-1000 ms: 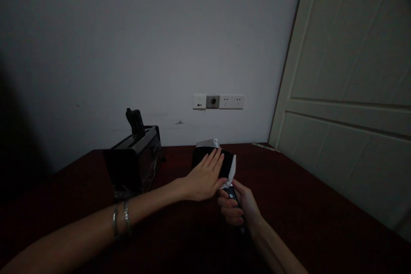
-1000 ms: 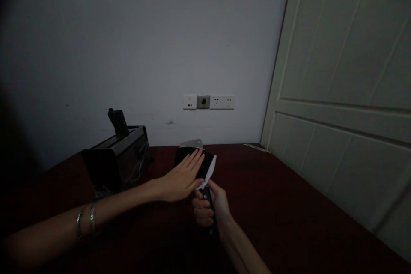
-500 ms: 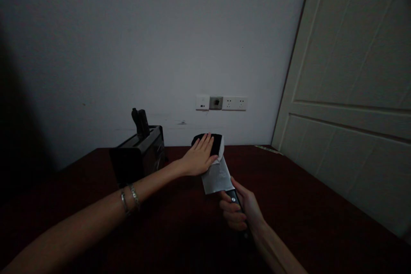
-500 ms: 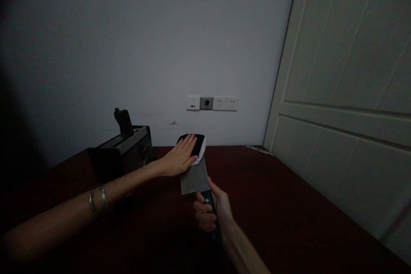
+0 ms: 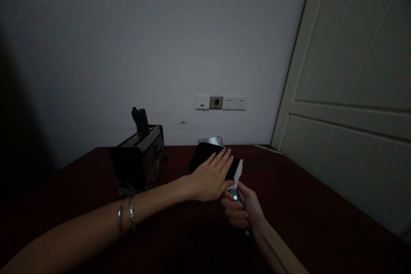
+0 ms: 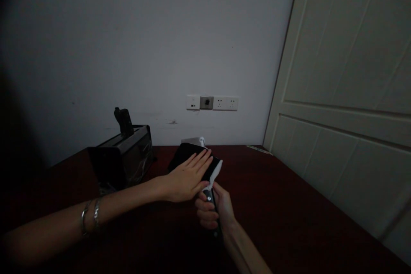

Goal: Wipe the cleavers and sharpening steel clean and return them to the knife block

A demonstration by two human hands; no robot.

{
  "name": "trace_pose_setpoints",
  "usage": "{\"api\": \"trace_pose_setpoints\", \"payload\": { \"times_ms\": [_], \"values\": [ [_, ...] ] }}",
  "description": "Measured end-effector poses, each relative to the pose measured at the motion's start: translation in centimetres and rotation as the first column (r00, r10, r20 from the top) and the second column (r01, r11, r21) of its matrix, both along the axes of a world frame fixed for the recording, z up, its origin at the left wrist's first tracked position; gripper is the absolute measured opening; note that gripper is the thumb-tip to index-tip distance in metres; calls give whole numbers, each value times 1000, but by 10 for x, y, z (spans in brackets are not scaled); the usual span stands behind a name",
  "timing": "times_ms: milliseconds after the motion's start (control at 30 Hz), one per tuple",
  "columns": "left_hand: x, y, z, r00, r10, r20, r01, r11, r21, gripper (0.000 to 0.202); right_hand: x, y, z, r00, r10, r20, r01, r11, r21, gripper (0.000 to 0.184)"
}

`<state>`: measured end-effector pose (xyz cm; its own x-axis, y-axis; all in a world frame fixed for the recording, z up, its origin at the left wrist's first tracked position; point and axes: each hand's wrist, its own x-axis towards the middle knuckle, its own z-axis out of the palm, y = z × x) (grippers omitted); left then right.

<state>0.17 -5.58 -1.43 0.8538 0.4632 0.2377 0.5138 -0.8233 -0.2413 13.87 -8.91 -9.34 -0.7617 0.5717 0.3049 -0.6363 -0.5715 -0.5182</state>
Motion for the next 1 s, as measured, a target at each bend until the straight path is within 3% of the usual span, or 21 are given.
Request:
{"api": "trace_pose_setpoints", "payload": {
  "times_ms": [333,433,633,733,833,1000],
  "values": [
    [-6,67,22,968,240,67,-244,968,59,69,-2,-1,3,995,95,-9,-95,995,-4,45],
    [-7,64,18,974,219,48,-221,975,34,69,-2,1,1,995,102,-19,-102,995,7,45],
    [-5,21,-4,1000,24,-6,-24,1000,6,66,1,3,0,998,53,-36,-52,999,17,37],
    [-6,6,-7,1000,-12,4,12,1000,18,64,2,1,1,999,37,-32,-37,999,5,34],
    [-8,8,-5,1000,12,1,-12,1000,21,65,2,0,3,1000,29,-7,-29,1000,-5,36],
    [-14,39,3,989,146,31,-147,989,14,68,4,-2,4,1000,31,0,-31,999,-11,43]
  ]
}}
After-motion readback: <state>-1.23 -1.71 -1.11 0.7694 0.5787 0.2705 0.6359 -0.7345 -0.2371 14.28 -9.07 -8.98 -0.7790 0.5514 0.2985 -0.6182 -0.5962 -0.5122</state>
